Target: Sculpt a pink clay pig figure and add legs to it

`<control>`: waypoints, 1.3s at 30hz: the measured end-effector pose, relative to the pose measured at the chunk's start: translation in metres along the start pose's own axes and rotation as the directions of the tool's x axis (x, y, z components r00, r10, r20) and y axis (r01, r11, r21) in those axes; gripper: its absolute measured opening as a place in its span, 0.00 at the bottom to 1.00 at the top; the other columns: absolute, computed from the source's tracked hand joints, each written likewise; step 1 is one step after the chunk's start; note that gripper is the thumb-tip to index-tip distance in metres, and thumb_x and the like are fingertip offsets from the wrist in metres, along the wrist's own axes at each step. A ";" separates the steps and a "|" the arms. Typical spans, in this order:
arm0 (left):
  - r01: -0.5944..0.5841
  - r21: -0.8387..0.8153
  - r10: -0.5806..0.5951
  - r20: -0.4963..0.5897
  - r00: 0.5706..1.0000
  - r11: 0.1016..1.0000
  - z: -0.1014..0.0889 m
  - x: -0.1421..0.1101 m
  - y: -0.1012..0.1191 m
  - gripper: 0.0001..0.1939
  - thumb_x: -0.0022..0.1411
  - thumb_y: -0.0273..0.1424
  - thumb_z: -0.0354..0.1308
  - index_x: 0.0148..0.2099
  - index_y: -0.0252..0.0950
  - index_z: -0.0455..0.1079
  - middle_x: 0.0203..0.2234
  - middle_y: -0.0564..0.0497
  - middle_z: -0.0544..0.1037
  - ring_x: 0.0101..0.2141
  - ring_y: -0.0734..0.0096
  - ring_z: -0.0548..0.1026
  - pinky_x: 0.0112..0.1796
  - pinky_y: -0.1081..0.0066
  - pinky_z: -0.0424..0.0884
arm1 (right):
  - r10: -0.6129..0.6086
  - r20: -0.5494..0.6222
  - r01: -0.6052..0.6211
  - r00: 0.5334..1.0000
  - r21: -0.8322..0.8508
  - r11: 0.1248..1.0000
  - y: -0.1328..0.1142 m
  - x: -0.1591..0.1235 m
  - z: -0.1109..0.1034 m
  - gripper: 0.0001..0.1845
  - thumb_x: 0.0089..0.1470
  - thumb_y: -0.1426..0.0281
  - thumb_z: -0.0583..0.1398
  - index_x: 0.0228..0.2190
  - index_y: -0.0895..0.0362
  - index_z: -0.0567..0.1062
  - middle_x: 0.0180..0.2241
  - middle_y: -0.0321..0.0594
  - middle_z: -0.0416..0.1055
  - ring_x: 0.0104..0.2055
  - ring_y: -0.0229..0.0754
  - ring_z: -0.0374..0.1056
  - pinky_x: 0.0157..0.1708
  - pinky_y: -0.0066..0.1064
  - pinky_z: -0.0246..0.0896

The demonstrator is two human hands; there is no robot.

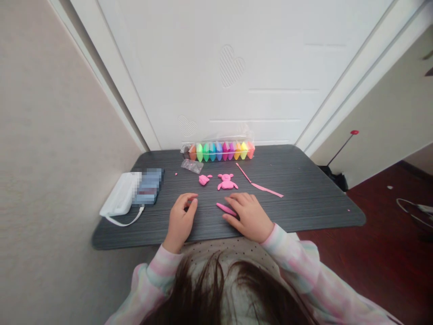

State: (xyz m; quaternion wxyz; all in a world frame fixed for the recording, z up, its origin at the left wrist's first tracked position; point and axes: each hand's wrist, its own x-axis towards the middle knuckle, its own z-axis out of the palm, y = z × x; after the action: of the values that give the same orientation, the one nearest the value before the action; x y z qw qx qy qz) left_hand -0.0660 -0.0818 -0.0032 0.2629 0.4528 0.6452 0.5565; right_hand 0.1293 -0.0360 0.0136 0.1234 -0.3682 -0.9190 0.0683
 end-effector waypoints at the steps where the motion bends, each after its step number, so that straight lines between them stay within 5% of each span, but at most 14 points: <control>1: 0.005 -0.007 -0.005 -0.006 1.000 1.000 0.000 0.000 0.000 0.05 0.52 0.30 0.55 0.32 0.39 0.72 0.32 0.51 0.73 0.33 0.70 0.69 0.38 0.73 0.63 | -0.044 0.011 0.044 0.999 0.008 0.999 0.002 0.000 0.001 0.25 0.54 0.57 0.51 0.49 0.58 0.65 0.50 0.49 0.64 0.52 0.49 0.58 0.47 0.43 0.52; 5: 0.022 -0.031 -0.022 -0.017 1.000 0.999 0.001 0.000 -0.001 0.05 0.51 0.31 0.56 0.32 0.39 0.72 0.32 0.51 0.73 0.34 0.69 0.69 0.38 0.72 0.63 | -0.174 0.067 0.172 0.983 0.035 0.985 0.001 -0.007 0.011 0.30 0.55 0.59 0.50 0.56 0.59 0.56 0.56 0.48 0.57 0.59 0.47 0.50 0.56 0.48 0.42; 10: 0.022 -0.030 -0.023 -0.021 1.000 0.999 0.001 0.000 -0.003 0.05 0.51 0.31 0.55 0.32 0.39 0.72 0.32 0.51 0.73 0.34 0.69 0.69 0.39 0.72 0.63 | -0.314 0.125 0.308 0.941 0.068 0.949 -0.006 -0.013 0.018 0.33 0.55 0.55 0.49 0.56 0.63 0.56 0.59 0.49 0.52 0.61 0.44 0.47 0.59 0.42 0.41; 15: 0.023 -0.036 -0.024 -0.030 0.999 0.999 0.001 0.000 -0.003 0.05 0.51 0.31 0.55 0.31 0.39 0.72 0.32 0.51 0.73 0.35 0.68 0.69 0.39 0.72 0.63 | -0.242 0.109 0.238 0.964 0.049 0.970 0.004 -0.004 0.015 0.32 0.56 0.58 0.47 0.56 0.66 0.53 0.57 0.55 0.53 0.60 0.48 0.50 0.57 0.49 0.43; 28: 0.000 -0.013 0.000 -0.014 1.000 1.000 0.001 0.000 -0.003 0.05 0.52 0.30 0.55 0.32 0.38 0.72 0.31 0.51 0.73 0.34 0.70 0.69 0.38 0.74 0.63 | -0.372 0.160 0.359 0.914 0.107 0.927 -0.006 -0.007 0.014 0.35 0.54 0.53 0.48 0.55 0.65 0.56 0.59 0.51 0.51 0.62 0.45 0.45 0.60 0.43 0.39; 33: -0.013 0.022 0.013 -0.007 1.000 1.000 0.000 0.000 -0.004 0.05 0.53 0.31 0.54 0.32 0.38 0.71 0.32 0.51 0.73 0.35 0.70 0.69 0.38 0.73 0.63 | -0.249 0.154 0.238 0.956 0.085 0.968 -0.002 -0.005 0.014 0.36 0.56 0.55 0.46 0.57 0.69 0.50 0.59 0.57 0.50 0.61 0.47 0.46 0.58 0.46 0.43; 39: -0.008 0.050 0.009 -0.016 1.000 0.999 0.000 -0.001 -0.006 0.07 0.54 0.32 0.52 0.36 0.38 0.69 0.35 0.50 0.72 0.36 0.71 0.69 0.38 0.73 0.64 | -0.359 0.163 0.340 0.919 0.135 0.931 -0.007 -0.008 0.016 0.39 0.53 0.52 0.47 0.56 0.67 0.53 0.59 0.54 0.50 0.62 0.46 0.43 0.59 0.41 0.43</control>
State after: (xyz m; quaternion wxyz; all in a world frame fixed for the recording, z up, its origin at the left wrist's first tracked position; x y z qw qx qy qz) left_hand -0.0670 -0.0823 -0.0090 0.2439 0.4573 0.6591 0.5450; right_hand 0.1265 -0.0472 -0.0016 0.0666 -0.1832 -0.9726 0.1267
